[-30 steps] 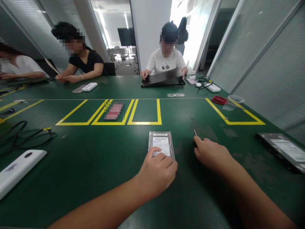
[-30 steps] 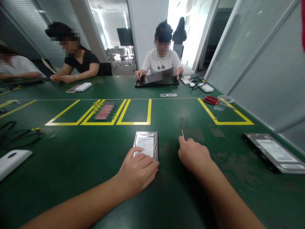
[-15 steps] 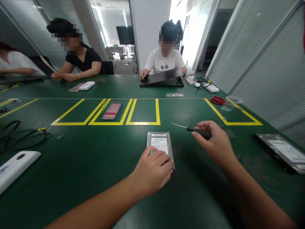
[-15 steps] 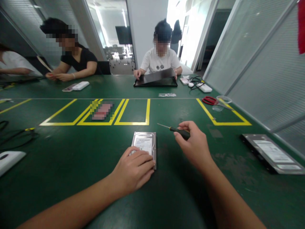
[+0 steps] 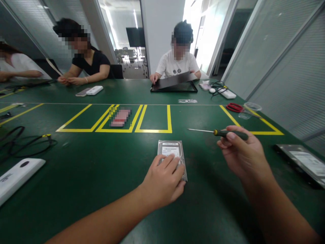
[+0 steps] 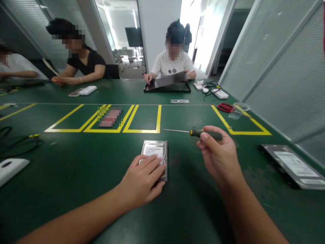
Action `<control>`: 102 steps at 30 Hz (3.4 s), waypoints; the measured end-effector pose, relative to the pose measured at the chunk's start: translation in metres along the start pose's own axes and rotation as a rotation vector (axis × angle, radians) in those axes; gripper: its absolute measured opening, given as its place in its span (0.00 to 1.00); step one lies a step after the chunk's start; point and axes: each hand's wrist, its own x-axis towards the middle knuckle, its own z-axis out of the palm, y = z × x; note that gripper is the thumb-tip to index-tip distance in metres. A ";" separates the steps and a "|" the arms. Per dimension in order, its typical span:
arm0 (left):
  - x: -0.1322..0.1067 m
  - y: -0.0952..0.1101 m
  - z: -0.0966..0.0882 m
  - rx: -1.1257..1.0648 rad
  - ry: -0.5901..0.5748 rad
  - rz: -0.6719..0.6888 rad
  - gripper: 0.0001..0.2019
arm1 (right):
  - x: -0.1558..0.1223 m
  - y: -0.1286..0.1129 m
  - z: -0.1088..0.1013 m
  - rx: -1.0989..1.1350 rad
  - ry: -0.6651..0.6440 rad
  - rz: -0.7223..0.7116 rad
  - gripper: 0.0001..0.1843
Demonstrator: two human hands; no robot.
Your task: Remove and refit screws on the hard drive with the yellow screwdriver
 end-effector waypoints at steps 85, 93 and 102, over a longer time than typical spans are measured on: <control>0.000 -0.001 0.002 -0.002 -0.067 -0.056 0.23 | -0.068 0.025 0.022 -0.627 -0.271 -0.584 0.32; 0.000 -0.001 0.003 0.005 -0.052 -0.056 0.24 | -0.068 0.023 0.023 -0.633 -0.265 -0.576 0.32; 0.000 -0.002 0.001 -0.002 -0.069 -0.057 0.24 | -0.067 0.021 0.024 -0.634 -0.287 -0.603 0.31</control>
